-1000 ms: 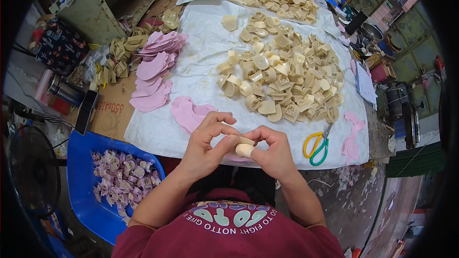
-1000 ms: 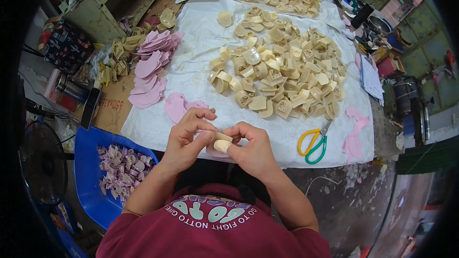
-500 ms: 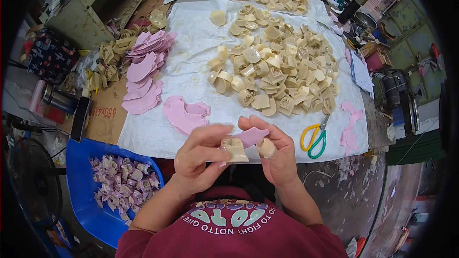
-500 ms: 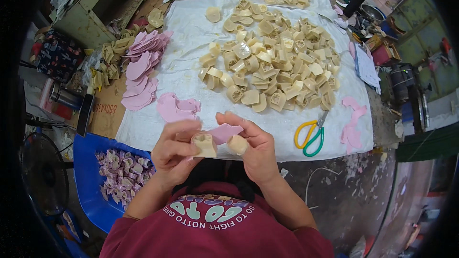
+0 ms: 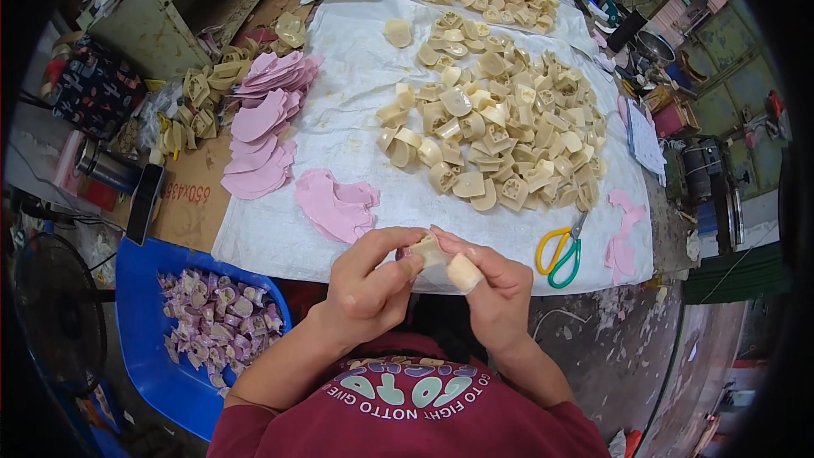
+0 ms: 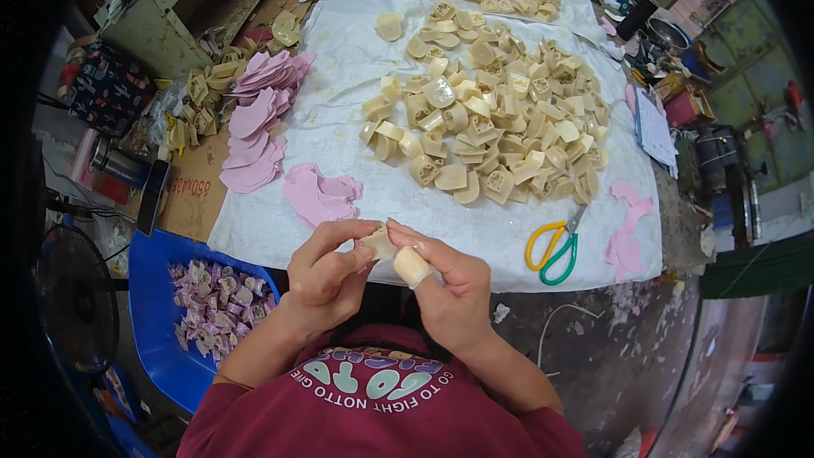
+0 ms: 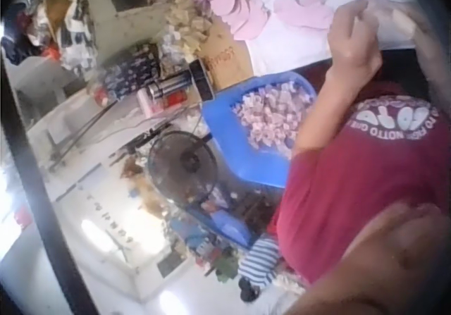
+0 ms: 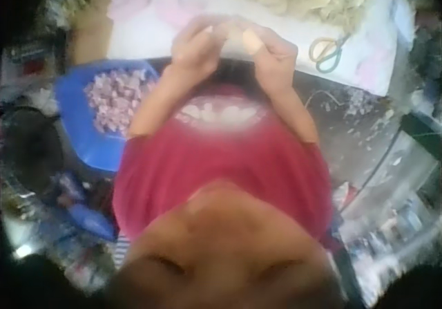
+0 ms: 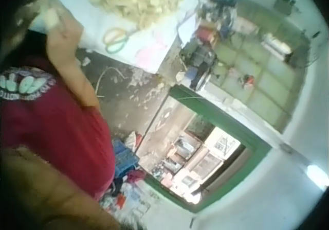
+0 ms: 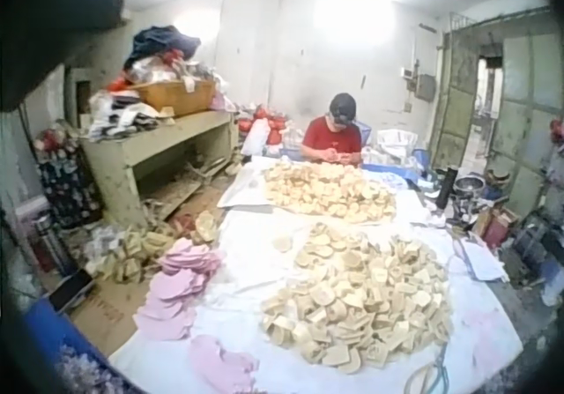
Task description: The person repeatedly picks up small beige plastic components and pink foam pieces from a table, presses them together by hand, and places the assembled units into a blue bin. The process is repetitive and performed one at a time.
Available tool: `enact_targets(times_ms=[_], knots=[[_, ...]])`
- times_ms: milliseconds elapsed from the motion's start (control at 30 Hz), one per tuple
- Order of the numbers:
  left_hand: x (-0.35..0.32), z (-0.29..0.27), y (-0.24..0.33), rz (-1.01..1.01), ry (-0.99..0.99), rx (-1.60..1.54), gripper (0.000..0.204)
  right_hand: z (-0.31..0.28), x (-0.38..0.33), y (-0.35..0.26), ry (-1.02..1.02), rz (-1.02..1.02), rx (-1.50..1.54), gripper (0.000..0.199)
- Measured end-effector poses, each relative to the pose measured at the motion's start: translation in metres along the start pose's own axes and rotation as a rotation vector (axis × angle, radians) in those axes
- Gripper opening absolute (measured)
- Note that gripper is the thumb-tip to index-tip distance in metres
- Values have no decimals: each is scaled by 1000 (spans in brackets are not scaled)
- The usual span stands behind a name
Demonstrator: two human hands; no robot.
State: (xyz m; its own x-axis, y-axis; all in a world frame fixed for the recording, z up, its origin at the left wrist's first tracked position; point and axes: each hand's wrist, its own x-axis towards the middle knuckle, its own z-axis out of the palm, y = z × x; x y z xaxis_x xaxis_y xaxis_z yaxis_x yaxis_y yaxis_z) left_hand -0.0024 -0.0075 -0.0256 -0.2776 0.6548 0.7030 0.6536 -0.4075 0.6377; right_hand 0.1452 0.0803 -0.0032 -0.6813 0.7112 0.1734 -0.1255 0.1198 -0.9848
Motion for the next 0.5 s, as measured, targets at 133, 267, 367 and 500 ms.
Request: enact_targets(times_ms=[133, 267, 367, 500], knots=[[0, 4, -2, -86, 31, -36, 24, 1, 8, 4, -13, -336, -522, 25], [-5, 10, -7, -319, 38, -409, 20, -2, 18, 16, 47, -550, -537, 22], [-5, 15, -5, -460, 26, -564, 16, 5, 19, 29, 60, -436, -350, 19], [-4, 24, -6, -465, 74, -346, 16, 7, 25, 40, 62, -304, -211, 16]])
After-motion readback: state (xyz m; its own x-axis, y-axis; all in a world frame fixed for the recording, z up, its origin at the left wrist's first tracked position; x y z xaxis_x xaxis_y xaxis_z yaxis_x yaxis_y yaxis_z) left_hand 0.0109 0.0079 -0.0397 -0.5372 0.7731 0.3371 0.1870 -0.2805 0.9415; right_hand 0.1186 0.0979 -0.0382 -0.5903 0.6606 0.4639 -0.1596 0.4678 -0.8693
